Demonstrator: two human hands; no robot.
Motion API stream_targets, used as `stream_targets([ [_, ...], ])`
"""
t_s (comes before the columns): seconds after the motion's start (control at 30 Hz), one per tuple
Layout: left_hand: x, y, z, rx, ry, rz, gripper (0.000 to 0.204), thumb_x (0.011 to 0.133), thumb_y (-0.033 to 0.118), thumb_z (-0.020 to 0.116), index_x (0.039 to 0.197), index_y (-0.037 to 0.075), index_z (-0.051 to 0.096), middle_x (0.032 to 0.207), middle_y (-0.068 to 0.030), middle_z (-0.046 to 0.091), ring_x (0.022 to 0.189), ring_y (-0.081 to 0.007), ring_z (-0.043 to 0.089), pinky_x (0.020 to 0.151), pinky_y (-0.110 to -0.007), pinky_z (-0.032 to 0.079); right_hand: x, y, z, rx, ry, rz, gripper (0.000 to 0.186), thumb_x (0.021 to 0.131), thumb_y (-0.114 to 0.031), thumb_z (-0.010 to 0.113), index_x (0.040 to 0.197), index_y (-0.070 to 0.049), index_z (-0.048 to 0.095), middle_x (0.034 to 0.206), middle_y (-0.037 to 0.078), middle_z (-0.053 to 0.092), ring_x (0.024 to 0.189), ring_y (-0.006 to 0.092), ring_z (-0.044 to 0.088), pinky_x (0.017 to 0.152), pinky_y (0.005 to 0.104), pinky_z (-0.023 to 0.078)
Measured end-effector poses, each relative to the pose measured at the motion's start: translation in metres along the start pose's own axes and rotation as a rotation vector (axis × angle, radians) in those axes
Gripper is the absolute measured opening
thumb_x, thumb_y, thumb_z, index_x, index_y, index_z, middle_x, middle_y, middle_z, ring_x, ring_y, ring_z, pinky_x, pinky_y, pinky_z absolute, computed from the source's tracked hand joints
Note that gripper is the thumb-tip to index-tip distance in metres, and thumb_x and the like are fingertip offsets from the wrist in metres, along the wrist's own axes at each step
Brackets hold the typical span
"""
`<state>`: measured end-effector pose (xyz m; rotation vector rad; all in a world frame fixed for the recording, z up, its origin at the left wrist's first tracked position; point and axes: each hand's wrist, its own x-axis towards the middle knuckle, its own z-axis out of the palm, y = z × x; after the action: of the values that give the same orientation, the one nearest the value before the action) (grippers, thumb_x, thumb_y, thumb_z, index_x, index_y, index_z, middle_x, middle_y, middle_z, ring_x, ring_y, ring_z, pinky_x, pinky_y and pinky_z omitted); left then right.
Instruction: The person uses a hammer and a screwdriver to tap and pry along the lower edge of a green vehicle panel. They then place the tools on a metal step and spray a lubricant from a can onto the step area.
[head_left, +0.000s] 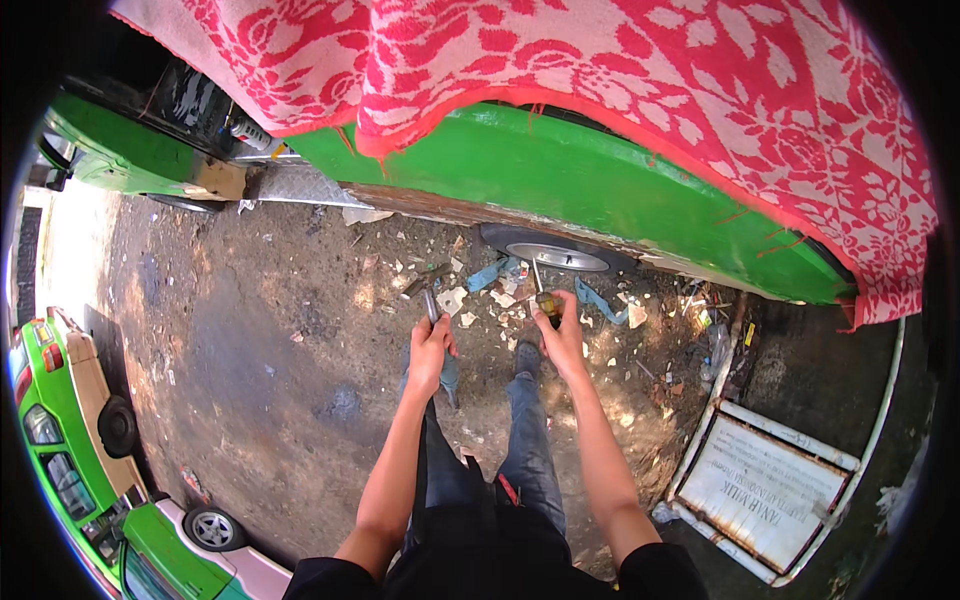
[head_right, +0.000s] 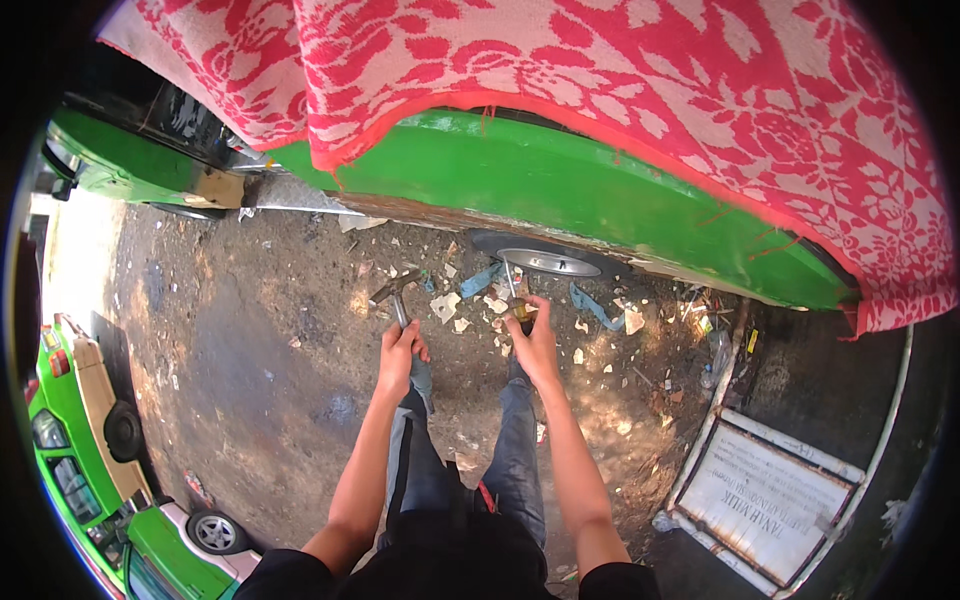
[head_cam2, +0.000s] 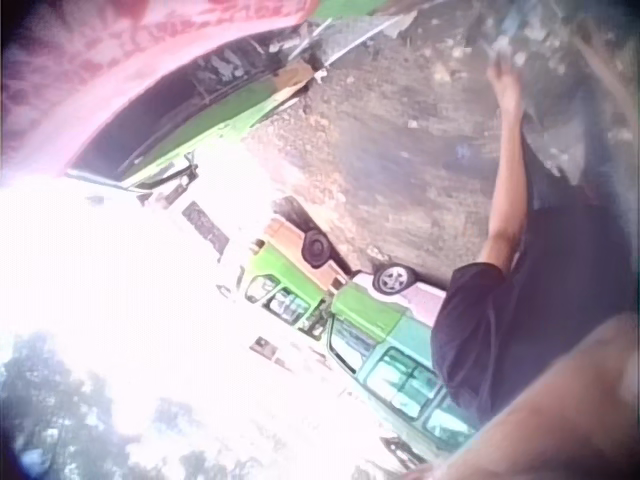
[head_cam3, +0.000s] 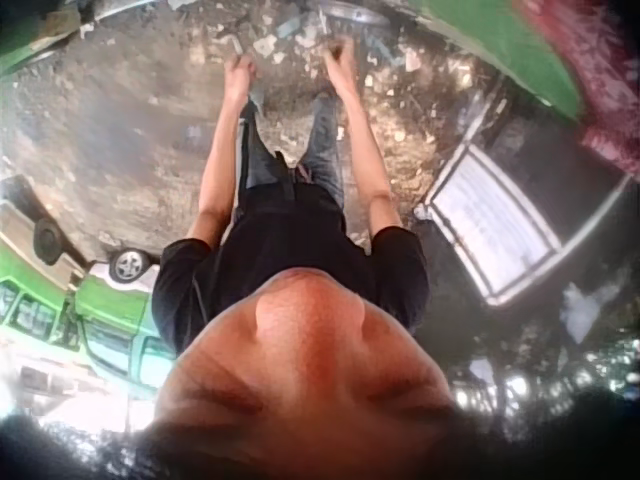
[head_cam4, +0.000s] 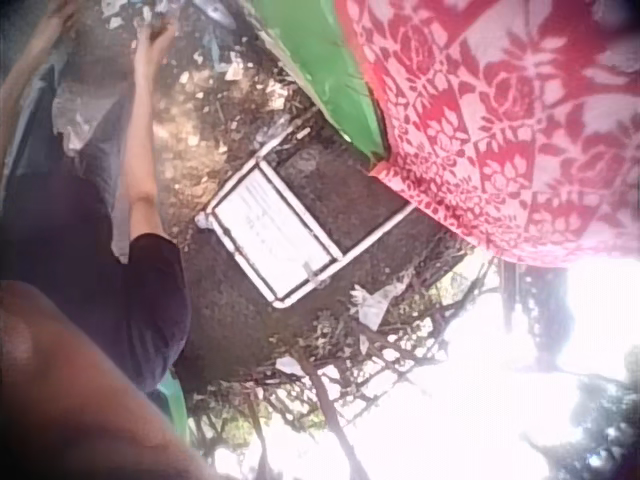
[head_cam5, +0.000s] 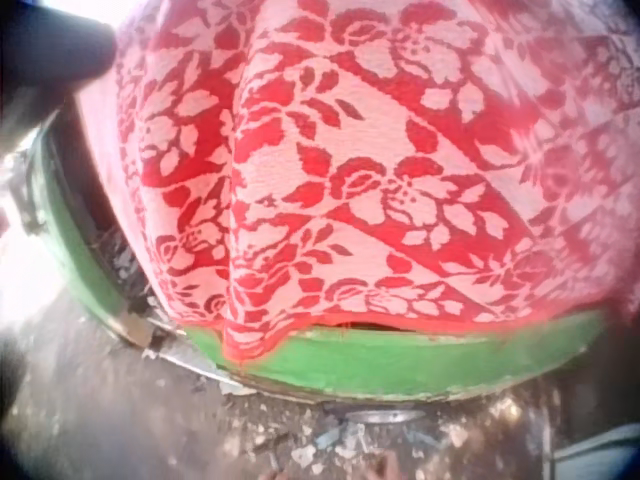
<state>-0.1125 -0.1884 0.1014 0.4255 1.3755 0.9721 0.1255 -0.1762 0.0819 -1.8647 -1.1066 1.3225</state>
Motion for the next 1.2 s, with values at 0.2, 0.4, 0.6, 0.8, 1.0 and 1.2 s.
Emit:
stream_targets([
  [0.2, 0.049, -0.085, 0.043, -0.198, 0.086, 0.018, 0.016, 0.1, 0.015, 0.058, 0.089, 0.007, 0.05, 0.064, 0.0025, 0.04, 0.058, -0.0136, 0.047, 0.058, -0.033, 0.044, 0.089, 0.024, -0.026, -0.178, -0.18, -0.009, 0.05, 0.097, -0.026, 0.062, 0.139, -0.004, 0.045, 0.111, 0.016, 0.063, 0.063, 0.0217, 0.067, 0.047, 0.0325, 0.052],
  [0.4, 0.069, -0.131, 0.065, -0.305, 0.078, -0.029, 0.014, 0.1, 0.015, 0.058, 0.092, 0.006, 0.05, 0.064, 0.0022, 0.039, 0.059, -0.0145, 0.048, 0.06, -0.034, 0.045, 0.144, 0.053, -0.019, -0.211, -0.243, -0.047, 0.038, 0.097, -0.019, 0.065, 0.124, -0.004, 0.044, 0.098, 0.014, 0.064, 0.059, 0.0158, 0.06, 0.049, 0.0317, 0.045],
  [0.6, 0.094, -0.152, 0.064, -0.3, 0.01, -0.005, 0.027, 0.103, 0.026, 0.054, 0.086, 0.006, 0.049, 0.065, 0.0016, 0.04, 0.059, -0.0135, 0.047, 0.059, -0.033, 0.044, 0.134, 0.054, -0.008, -0.313, 0.053, -0.242, 0.041, 0.096, -0.017, 0.064, 0.134, -0.009, 0.052, 0.088, 0.013, 0.07, 0.071, 0.0217, 0.066, 0.07, 0.0364, 0.052],
  [0.8, 0.108, -0.141, 0.027, -0.167, 0.003, 0.046, 0.041, 0.108, 0.041, 0.045, 0.086, 0.007, 0.049, 0.065, 0.0012, 0.039, 0.06, -0.013, 0.046, 0.062, -0.031, 0.042, 0.13, 0.043, 0.01, -0.221, 0.134, -0.246, 0.029, 0.095, -0.008, 0.065, 0.123, -0.005, 0.059, 0.091, 0.011, 0.072, 0.067, 0.0082, 0.058, 0.059, 0.0258, 0.045],
  [1.0, 0.118, -0.137, 0.022, -0.151, 0.002, 0.028, 0.04, 0.107, 0.04, 0.047, 0.086, 0.007, 0.049, 0.064, 0.0015, 0.038, 0.06, -0.0131, 0.045, 0.061, -0.031, 0.042, 0.131, 0.036, 0.005, -0.137, 0.104, -0.161, 0.027, 0.094, -0.005, 0.066, 0.12, -0.003, 0.059, 0.095, 0.012, 0.073, 0.069, 0.0087, 0.06, 0.058, 0.0248, 0.045],
  [1.2, 0.13, -0.148, 0.035, -0.161, -0.007, 0.044, 0.038, 0.107, 0.039, 0.048, 0.085, 0.007, 0.048, 0.064, 0.0014, 0.039, 0.058, -0.0134, 0.046, 0.059, -0.031, 0.042, 0.137, 0.003, -0.015, -0.295, 0.008, -0.176, 0.028, 0.089, -0.007, 0.068, 0.115, -0.001, 0.058, 0.09, 0.018, 0.074, 0.07, 0.0235, 0.072, 0.069, 0.0363, 0.054],
])
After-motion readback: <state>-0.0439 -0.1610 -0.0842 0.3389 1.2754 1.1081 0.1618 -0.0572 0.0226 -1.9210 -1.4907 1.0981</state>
